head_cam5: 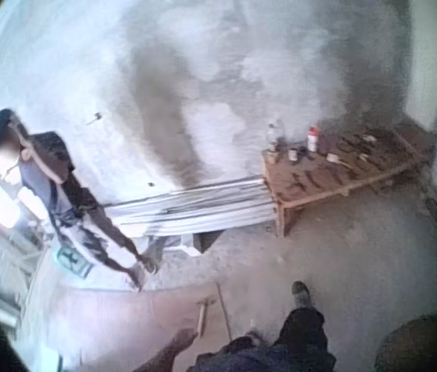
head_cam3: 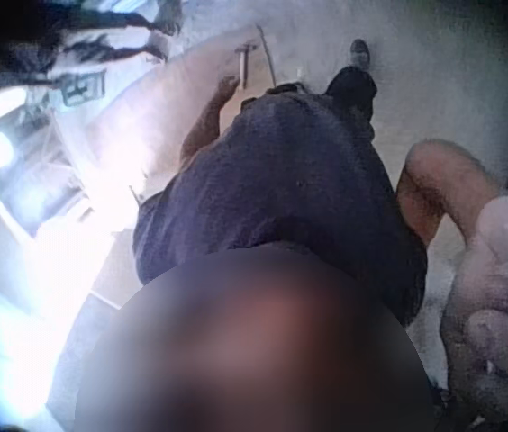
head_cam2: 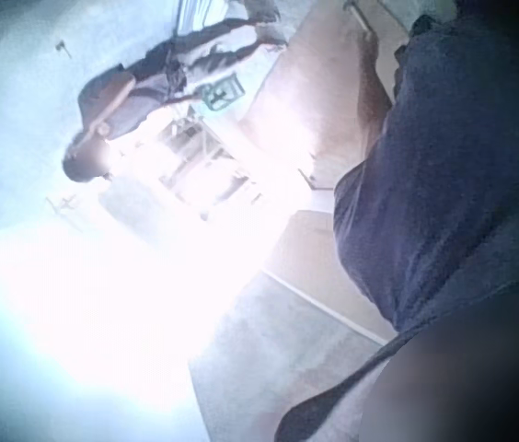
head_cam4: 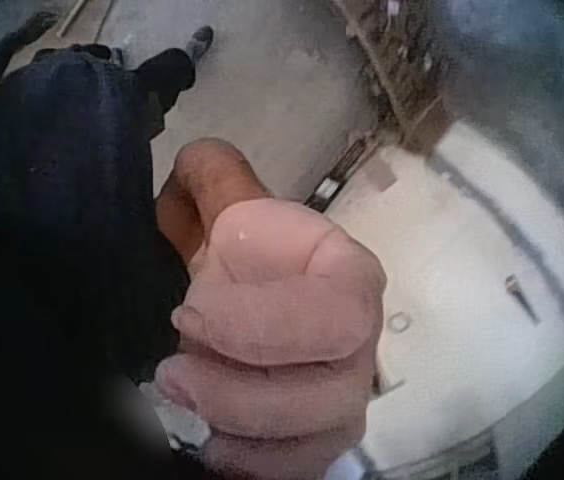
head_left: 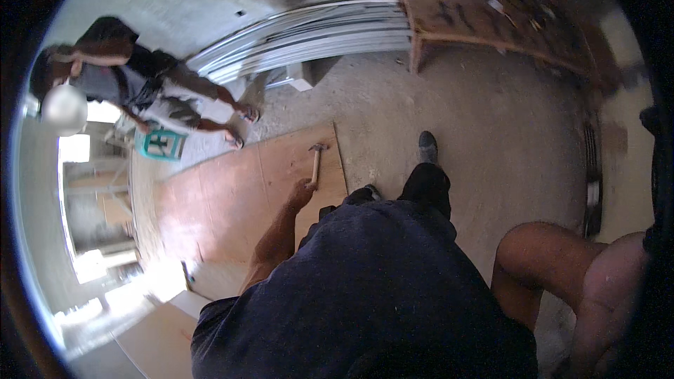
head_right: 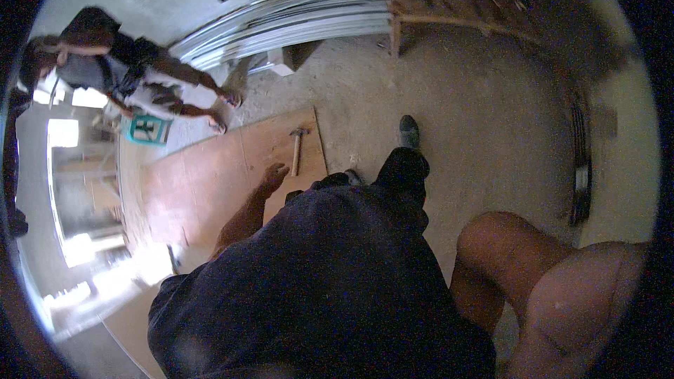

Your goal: The person uses a metal ruler and pencil to measure and mark a large wooden board on the floor. They then use a hammer to tap along the marked line, likely to loosen or separate the board. Another person is present and also works on the board with a saw.

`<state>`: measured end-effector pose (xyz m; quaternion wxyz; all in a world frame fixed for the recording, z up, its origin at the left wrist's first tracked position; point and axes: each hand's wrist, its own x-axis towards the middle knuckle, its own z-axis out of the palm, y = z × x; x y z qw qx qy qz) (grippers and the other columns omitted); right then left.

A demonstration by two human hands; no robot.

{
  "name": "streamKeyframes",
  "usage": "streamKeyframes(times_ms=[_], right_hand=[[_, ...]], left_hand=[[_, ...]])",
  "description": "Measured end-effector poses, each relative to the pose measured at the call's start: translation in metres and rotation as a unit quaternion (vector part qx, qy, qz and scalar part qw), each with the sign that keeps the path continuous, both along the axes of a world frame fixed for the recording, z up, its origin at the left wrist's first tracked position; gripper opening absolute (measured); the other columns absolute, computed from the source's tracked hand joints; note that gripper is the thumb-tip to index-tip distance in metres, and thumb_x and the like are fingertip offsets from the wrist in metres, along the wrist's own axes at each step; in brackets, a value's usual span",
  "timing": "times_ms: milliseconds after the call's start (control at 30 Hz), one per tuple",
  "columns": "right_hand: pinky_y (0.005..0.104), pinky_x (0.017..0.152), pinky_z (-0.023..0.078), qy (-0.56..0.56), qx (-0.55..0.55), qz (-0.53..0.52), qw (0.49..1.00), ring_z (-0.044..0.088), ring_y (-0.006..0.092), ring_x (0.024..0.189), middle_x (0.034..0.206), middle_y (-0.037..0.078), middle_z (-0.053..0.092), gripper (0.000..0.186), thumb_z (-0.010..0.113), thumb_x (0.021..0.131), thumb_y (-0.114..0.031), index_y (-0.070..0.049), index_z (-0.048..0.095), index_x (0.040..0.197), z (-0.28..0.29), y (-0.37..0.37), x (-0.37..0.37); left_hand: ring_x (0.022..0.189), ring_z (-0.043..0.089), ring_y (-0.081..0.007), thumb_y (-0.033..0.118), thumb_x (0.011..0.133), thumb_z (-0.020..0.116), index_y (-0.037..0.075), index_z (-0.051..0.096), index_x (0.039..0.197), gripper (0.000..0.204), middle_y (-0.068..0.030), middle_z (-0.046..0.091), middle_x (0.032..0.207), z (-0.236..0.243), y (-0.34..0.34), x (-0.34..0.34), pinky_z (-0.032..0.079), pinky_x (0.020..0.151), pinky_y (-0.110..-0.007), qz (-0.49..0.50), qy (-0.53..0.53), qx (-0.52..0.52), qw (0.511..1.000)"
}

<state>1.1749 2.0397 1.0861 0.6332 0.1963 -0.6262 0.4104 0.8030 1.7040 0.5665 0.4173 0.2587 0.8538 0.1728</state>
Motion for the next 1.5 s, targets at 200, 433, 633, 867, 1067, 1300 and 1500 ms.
streamKeyframes(times_ms=[200,433,633,867,1067,1300,1500], right_hand=[[0.036,0.067,0.048,-0.018,-0.042,0.232,0.972,0.049,0.0155,0.064,0.076,0.005,0.054,0.032,0.045,0.105,-0.029,-0.003,0.063,0.105,-0.019,0.142,-0.107],[0.0363,0.068,0.048,-0.246,-0.255,0.362,0.862,0.048,0.0151,0.064,0.075,0.005,0.054,0.033,0.045,0.106,-0.029,-0.003,0.064,0.105,-0.08,0.25,-0.286],[0.028,0.048,0.038,-0.695,-0.154,0.19,0.676,0.049,0.01,0.051,0.064,-0.002,0.054,0.029,0.058,0.105,-0.034,-0.007,0.069,0.108,-0.33,0.239,-0.366],[0.0329,0.053,0.051,-0.882,-0.158,0.177,0.407,0.06,0.0164,0.065,0.083,0.004,0.06,0.023,0.058,0.102,-0.031,-0.014,0.063,0.115,-0.523,0.204,-0.234],[0.0348,0.057,0.054,-0.938,-0.024,0.124,0.321,0.064,0.0188,0.069,0.089,0.006,0.064,0.024,0.056,0.102,-0.029,-0.012,0.062,0.119,-0.549,0.213,-0.183],[0.0337,0.056,0.052,-0.898,-0.122,0.104,0.409,0.064,0.0163,0.068,0.09,0.004,0.065,0.024,0.058,0.102,-0.031,-0.013,0.063,0.115,-0.522,0.202,-0.22],[0.0292,0.056,0.052,-0.871,-0.187,0.153,0.428,0.063,0.0138,0.069,0.091,0.003,0.064,0.025,0.059,0.102,-0.032,-0.014,0.064,0.117,-0.503,0.179,-0.299]], left_hand=[[0.128,0.06,-0.0376,0.036,0.096,0.064,-0.003,0.062,0.135,0.055,-0.0272,0.064,0.133,-0.002,-0.015,0.081,0.048,0.107,-0.045,0.354,0.002,-0.025,0.935],[0.128,0.061,-0.038,0.037,0.095,0.065,0.001,0.062,0.137,0.056,-0.0231,0.063,0.138,0.037,0.048,0.268,0.047,0.108,-0.044,0.585,-0.001,-0.028,0.81],[0.126,0.062,-0.0379,0.047,0.091,0.065,0.008,0.065,0.136,0.059,-0.0218,0.066,0.133,0.023,0.099,0.465,0.049,0.105,-0.045,0.594,-0.159,-0.133,0.777],[0.122,0.064,-0.0366,0.041,0.095,0.063,0.001,0.066,0.132,0.055,-0.0234,0.066,0.133,0.019,0.091,0.581,0.049,0.104,-0.043,0.756,-0.08,-0.103,0.641],[0.124,0.063,-0.0361,0.035,0.097,0.062,-0.002,0.063,0.135,0.053,-0.0222,0.066,0.135,0.013,0.061,0.554,0.048,0.105,-0.043,0.861,-0.069,0.034,0.503],[0.125,0.062,-0.0389,0.041,0.097,0.062,0.001,0.063,0.135,0.055,-0.0244,0.064,0.136,0.008,0.034,0.481,0.048,0.105,-0.044,0.689,-0.078,-0.076,0.717],[0.124,0.063,-0.0373,0.041,0.097,0.062,0.002,0.063,0.135,0.055,-0.0246,0.065,0.134,0.012,0.039,0.362,0.048,0.105,-0.043,0.604,-0.03,-0.045,0.795]])
